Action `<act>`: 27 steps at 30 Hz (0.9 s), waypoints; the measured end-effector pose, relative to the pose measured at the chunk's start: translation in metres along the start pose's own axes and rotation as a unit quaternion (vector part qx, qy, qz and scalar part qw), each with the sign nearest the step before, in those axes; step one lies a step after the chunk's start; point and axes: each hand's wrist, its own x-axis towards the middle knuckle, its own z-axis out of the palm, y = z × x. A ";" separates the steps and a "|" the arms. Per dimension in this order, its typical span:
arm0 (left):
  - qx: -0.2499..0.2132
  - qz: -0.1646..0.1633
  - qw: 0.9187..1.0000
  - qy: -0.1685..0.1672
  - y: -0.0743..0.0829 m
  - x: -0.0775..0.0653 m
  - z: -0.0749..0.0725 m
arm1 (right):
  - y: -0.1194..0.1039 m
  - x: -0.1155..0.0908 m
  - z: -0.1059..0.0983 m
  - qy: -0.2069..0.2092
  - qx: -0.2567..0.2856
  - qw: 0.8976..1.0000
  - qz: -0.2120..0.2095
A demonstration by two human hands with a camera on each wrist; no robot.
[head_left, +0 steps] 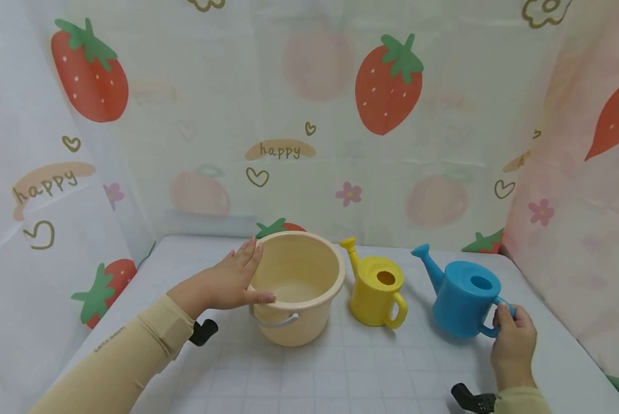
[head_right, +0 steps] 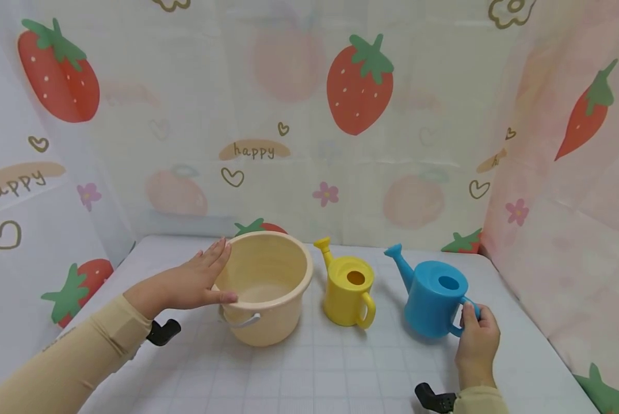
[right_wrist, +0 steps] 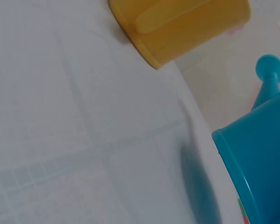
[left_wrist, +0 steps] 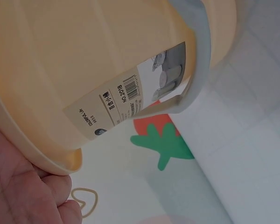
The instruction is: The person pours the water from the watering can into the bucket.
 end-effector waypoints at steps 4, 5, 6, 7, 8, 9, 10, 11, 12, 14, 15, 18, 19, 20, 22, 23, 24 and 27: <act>0.004 0.001 1.000 0.003 0.000 0.001 -0.001 | 0.003 0.001 0.000 0.000 -0.009 1.000 0.004; 0.005 0.002 1.000 0.004 0.000 0.001 -0.001 | 0.004 0.001 0.000 0.000 -0.008 1.000 0.008; 0.005 0.002 1.000 0.003 0.000 0.001 -0.001 | 0.005 0.001 0.000 0.000 -0.010 1.000 0.011; 0.005 0.002 1.000 0.003 0.000 0.001 -0.001 | 0.005 0.000 0.000 0.000 -0.009 1.000 0.015; 0.004 0.001 1.000 0.003 0.000 0.001 -0.001 | 0.005 0.000 0.000 -0.001 -0.013 1.000 0.016; 0.004 0.001 1.000 0.003 0.000 0.001 0.000 | 0.006 0.000 0.000 -0.001 -0.017 1.000 0.014; 0.003 0.001 1.000 0.002 -0.001 0.001 0.000 | 0.007 -0.001 0.000 -0.003 -0.015 1.000 0.016; 0.003 0.001 1.000 0.002 -0.001 0.001 0.000 | 0.008 -0.001 0.000 -0.002 -0.013 1.000 0.017; 0.003 0.001 1.000 0.002 -0.001 0.001 0.001 | 0.009 -0.001 0.000 0.000 -0.013 1.000 0.018; 0.003 0.001 1.000 0.002 0.000 0.001 0.001 | 0.012 -0.001 -0.002 -0.001 -0.019 1.000 0.017; 0.003 0.002 1.000 0.002 0.000 0.001 0.001 | 0.014 0.000 -0.002 0.001 -0.014 1.000 0.018; 0.003 0.001 1.000 0.001 0.000 0.001 0.001 | 0.018 0.000 -0.004 0.004 -0.016 1.000 0.021; 0.004 0.001 1.000 0.000 0.000 0.001 0.001 | 0.019 0.000 -0.004 0.005 -0.015 1.000 0.019; 0.004 0.000 1.000 0.000 0.000 0.001 0.001 | 0.019 0.000 -0.004 0.007 -0.013 1.000 0.021; 0.003 0.000 1.000 -0.001 0.000 0.000 0.001 | 0.020 0.000 -0.005 0.008 -0.013 1.000 0.023; 0.004 0.000 1.000 -0.002 0.000 0.000 0.001 | 0.021 -0.001 -0.005 0.009 -0.012 1.000 0.023; 0.004 0.000 1.000 -0.002 0.000 0.000 0.000 | 0.021 -0.001 -0.005 0.009 -0.012 1.000 0.021; 0.004 0.000 1.000 -0.003 0.000 0.000 -0.001 | 0.022 -0.003 -0.005 0.013 -0.016 1.000 0.023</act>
